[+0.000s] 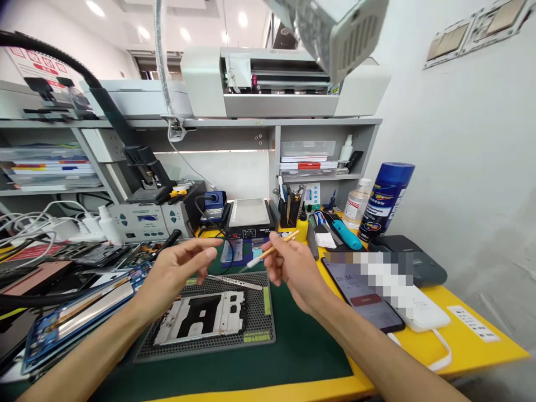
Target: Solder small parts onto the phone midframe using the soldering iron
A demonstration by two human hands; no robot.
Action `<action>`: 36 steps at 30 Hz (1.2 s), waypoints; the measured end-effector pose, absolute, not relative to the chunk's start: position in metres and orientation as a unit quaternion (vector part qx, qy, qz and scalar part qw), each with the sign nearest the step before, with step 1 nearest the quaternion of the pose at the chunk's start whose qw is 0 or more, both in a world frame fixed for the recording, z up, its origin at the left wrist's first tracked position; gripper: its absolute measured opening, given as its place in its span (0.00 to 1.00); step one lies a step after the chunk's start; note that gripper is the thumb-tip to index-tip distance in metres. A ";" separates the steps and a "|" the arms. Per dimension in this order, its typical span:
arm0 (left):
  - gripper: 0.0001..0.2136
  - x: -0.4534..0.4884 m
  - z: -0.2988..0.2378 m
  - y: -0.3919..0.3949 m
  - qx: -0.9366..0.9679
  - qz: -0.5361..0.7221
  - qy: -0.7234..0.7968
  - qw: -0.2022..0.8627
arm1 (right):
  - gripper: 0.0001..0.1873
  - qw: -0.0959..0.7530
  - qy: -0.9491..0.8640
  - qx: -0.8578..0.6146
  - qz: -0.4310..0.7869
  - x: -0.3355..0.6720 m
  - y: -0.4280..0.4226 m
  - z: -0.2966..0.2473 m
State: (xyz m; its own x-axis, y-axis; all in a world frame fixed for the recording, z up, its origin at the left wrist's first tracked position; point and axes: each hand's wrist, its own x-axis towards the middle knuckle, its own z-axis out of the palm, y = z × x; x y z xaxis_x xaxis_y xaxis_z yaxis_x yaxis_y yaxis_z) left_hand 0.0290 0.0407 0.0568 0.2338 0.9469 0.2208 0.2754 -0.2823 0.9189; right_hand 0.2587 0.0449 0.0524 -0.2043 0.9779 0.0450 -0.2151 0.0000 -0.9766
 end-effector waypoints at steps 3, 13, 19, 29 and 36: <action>0.21 0.015 0.062 0.048 0.740 0.362 0.496 0.274 | 0.24 0.524 -0.553 -0.433 0.482 0.263 0.047 0.051; 0.13 0.033 0.065 0.058 0.888 0.003 0.458 0.023 | 0.24 0.384 -0.780 -0.438 0.228 0.258 0.043 0.041; 0.13 0.028 0.065 0.060 0.891 0.000 0.452 0.028 | 0.25 0.341 -0.811 -0.440 0.179 0.261 0.045 0.041; 0.17 -0.018 0.079 0.038 0.778 0.262 0.502 0.272 | 0.25 0.327 -0.816 -0.436 0.192 0.262 0.044 0.042; 0.13 -0.016 0.066 0.020 0.689 0.369 0.428 0.454 | 0.26 0.305 -0.821 -0.423 0.231 0.262 0.044 0.040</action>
State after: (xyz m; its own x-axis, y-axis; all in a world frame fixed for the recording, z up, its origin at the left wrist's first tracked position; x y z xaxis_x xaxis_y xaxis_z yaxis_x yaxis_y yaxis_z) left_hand -0.0163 0.0203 0.0656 0.3620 0.9243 0.1207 0.2542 -0.2224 0.9412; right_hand 0.2625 0.0445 0.0399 -0.4557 0.8363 0.3050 0.5538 0.5346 -0.6383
